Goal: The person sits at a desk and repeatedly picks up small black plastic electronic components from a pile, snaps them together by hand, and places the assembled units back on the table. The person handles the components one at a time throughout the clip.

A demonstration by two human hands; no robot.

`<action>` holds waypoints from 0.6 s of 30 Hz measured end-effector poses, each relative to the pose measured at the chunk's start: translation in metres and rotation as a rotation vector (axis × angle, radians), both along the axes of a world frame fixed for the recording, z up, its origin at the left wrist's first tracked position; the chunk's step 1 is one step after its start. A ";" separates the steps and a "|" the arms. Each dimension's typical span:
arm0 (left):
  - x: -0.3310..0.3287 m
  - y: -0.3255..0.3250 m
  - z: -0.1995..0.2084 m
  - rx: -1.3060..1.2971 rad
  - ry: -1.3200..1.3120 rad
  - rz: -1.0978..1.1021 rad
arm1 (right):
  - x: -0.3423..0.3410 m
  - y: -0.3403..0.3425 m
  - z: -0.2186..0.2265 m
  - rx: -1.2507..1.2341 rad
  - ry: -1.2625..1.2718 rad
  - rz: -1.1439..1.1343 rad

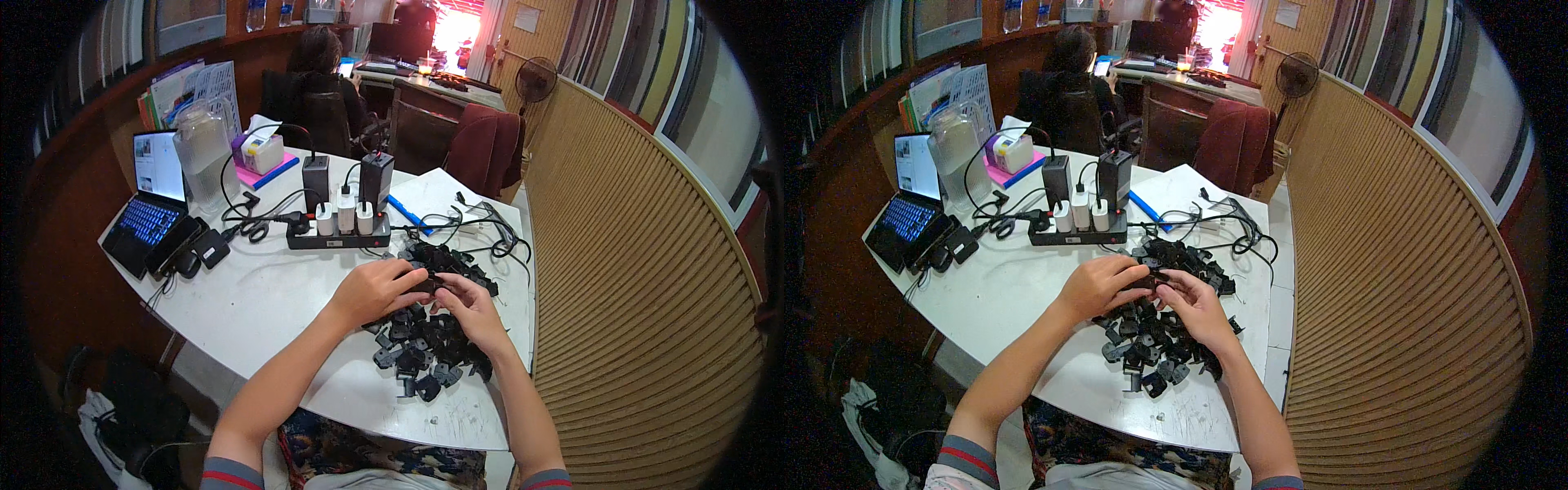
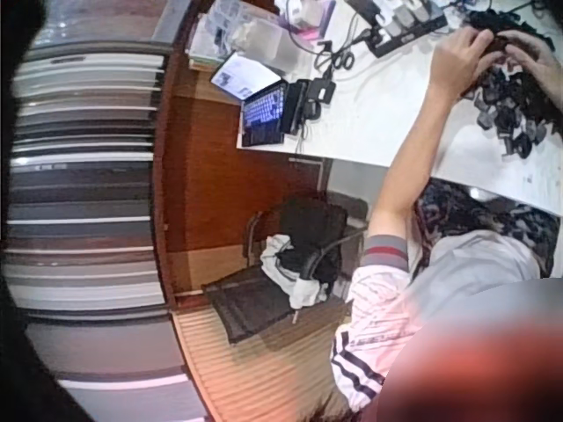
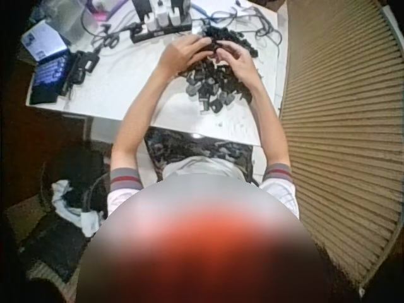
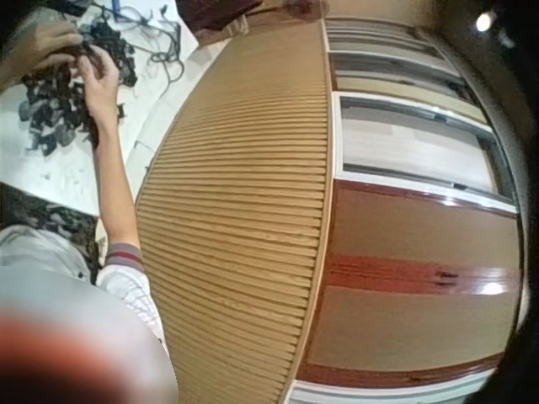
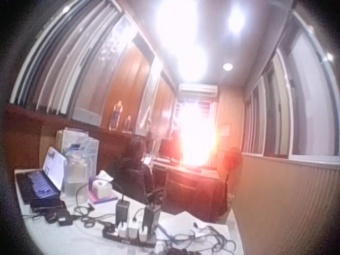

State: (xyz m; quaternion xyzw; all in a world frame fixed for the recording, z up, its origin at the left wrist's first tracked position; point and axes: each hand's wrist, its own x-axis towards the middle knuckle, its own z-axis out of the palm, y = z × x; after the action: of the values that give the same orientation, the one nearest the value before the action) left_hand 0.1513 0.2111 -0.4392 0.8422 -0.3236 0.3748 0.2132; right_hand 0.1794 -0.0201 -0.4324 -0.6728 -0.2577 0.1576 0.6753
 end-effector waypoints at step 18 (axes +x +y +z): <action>0.010 0.009 -0.009 0.156 -0.175 -0.034 | 0.006 0.001 -0.012 -0.037 -0.017 0.023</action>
State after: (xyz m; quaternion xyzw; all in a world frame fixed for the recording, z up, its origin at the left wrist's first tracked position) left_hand 0.1616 0.2199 -0.4483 0.8148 -0.3833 0.4169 0.1242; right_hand 0.1855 -0.0191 -0.4441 -0.6834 -0.2679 0.1643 0.6589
